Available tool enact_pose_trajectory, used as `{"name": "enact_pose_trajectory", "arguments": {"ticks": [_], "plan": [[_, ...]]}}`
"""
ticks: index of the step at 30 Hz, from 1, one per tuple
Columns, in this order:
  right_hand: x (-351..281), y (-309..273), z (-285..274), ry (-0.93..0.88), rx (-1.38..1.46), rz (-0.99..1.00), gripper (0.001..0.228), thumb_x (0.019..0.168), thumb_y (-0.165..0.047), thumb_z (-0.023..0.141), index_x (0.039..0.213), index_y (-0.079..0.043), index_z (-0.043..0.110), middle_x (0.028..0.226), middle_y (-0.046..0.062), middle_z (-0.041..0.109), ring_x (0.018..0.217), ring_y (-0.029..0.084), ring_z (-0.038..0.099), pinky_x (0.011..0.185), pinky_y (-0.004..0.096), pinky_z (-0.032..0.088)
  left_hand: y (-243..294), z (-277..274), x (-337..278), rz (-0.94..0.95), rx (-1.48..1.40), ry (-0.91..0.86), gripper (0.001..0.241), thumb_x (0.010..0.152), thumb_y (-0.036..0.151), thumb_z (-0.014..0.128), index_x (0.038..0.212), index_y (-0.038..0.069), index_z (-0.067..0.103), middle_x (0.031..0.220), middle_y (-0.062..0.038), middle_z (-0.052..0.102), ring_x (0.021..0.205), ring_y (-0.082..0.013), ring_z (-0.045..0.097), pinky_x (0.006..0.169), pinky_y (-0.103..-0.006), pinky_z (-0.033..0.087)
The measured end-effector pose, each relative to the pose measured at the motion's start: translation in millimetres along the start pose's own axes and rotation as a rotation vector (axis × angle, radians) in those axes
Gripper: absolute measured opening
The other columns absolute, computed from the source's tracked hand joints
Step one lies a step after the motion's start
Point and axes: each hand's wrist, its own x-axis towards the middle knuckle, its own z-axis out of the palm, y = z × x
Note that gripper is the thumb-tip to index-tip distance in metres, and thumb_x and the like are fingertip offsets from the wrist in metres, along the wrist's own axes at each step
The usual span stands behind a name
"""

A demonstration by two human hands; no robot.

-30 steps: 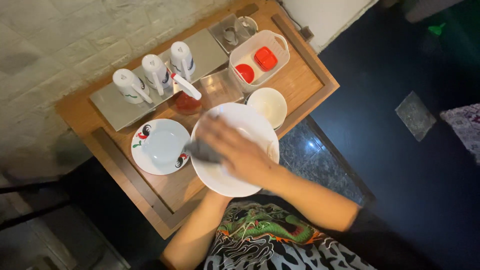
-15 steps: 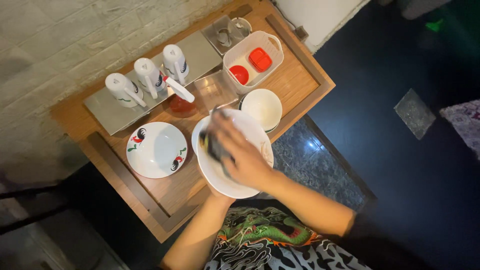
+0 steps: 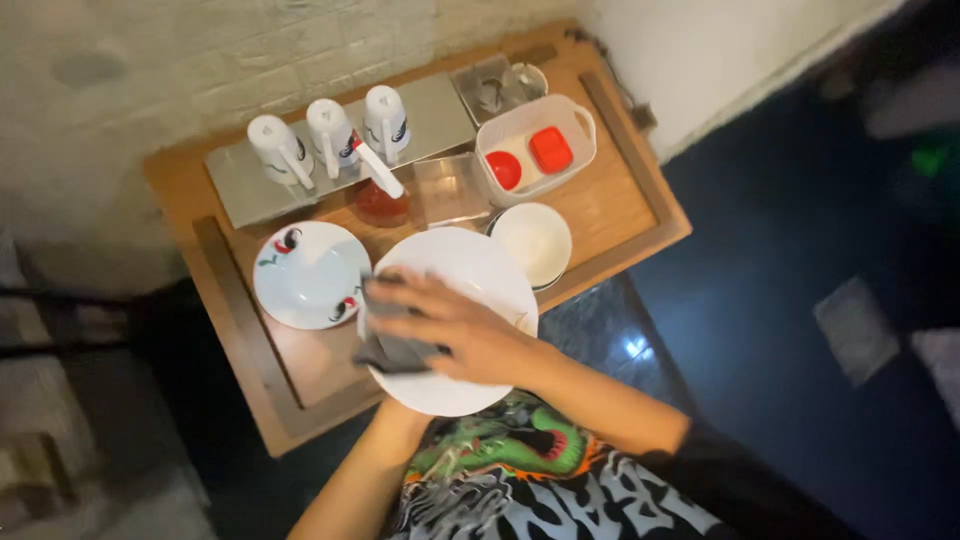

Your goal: Cleaning and wiping bowls and plates with a spray bottle and cloth.

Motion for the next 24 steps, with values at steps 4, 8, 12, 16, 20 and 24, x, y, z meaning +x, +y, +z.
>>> {"name": "enact_pose_trajectory", "arguments": {"ticks": [4,8,12,16,20,24], "plan": [[3,12,-27,0.002,-0.181,0.024,0.078,0.071,0.0,0.074,0.145,-0.012,0.053,0.163,0.01,0.037,0.152,0.041,0.028,0.12,0.054,0.03,-3,16,2,0.241,-0.01,0.082,0.065,0.105,0.049,0.041,0.159,0.014,0.034,0.161,-0.007,0.041,0.148,-0.0247,0.041,0.122,-0.0448,0.034],[-26,51,-28,0.136,-0.147,0.091,0.059,0.076,-0.002,0.072,0.133,-0.011,0.059,0.155,0.009,0.048,0.147,0.037,0.038,0.118,0.048,0.039,1,27,-7,0.431,0.004,0.17,0.066,0.105,0.05,0.041,0.157,0.011,0.036,0.158,-0.01,0.044,0.145,-0.0266,0.044,0.12,-0.0456,0.037],[-48,74,-22,0.48,0.717,0.284,0.041,0.089,-0.008,0.066,0.13,-0.007,0.061,0.139,0.017,0.061,0.13,0.031,0.059,0.112,0.046,0.047,-6,33,-7,0.578,0.027,0.23,0.067,0.104,0.052,0.042,0.155,0.009,0.038,0.155,-0.012,0.047,0.142,-0.0285,0.047,0.118,-0.0464,0.039],[-64,109,-18,0.433,1.47,0.614,0.042,0.09,-0.019,0.066,0.128,-0.002,0.059,0.124,0.019,0.068,0.113,0.032,0.068,0.1,0.047,0.053,-24,53,-8,0.668,0.049,0.277,0.068,0.104,0.054,0.042,0.153,0.007,0.041,0.152,-0.015,0.05,0.139,-0.0303,0.05,0.116,-0.0471,0.042],[-72,144,-25,0.234,1.425,0.664,0.044,0.088,-0.012,0.071,0.129,0.0,0.058,0.12,0.017,0.069,0.108,0.029,0.069,0.097,0.044,0.056,-36,78,-9,0.768,0.06,0.327,0.07,0.104,0.056,0.043,0.152,0.005,0.043,0.149,-0.017,0.053,0.135,-0.0321,0.054,0.114,-0.0479,0.044],[-74,136,-49,0.158,1.343,0.602,0.046,0.081,-0.003,0.071,0.125,0.002,0.061,0.115,0.017,0.072,0.102,0.028,0.073,0.093,0.043,0.059,-40,124,-41,0.875,0.06,0.418,0.072,0.103,0.058,0.043,0.15,0.002,0.046,0.146,-0.019,0.056,0.132,-0.034,0.057,0.112,-0.0487,0.047]]}}
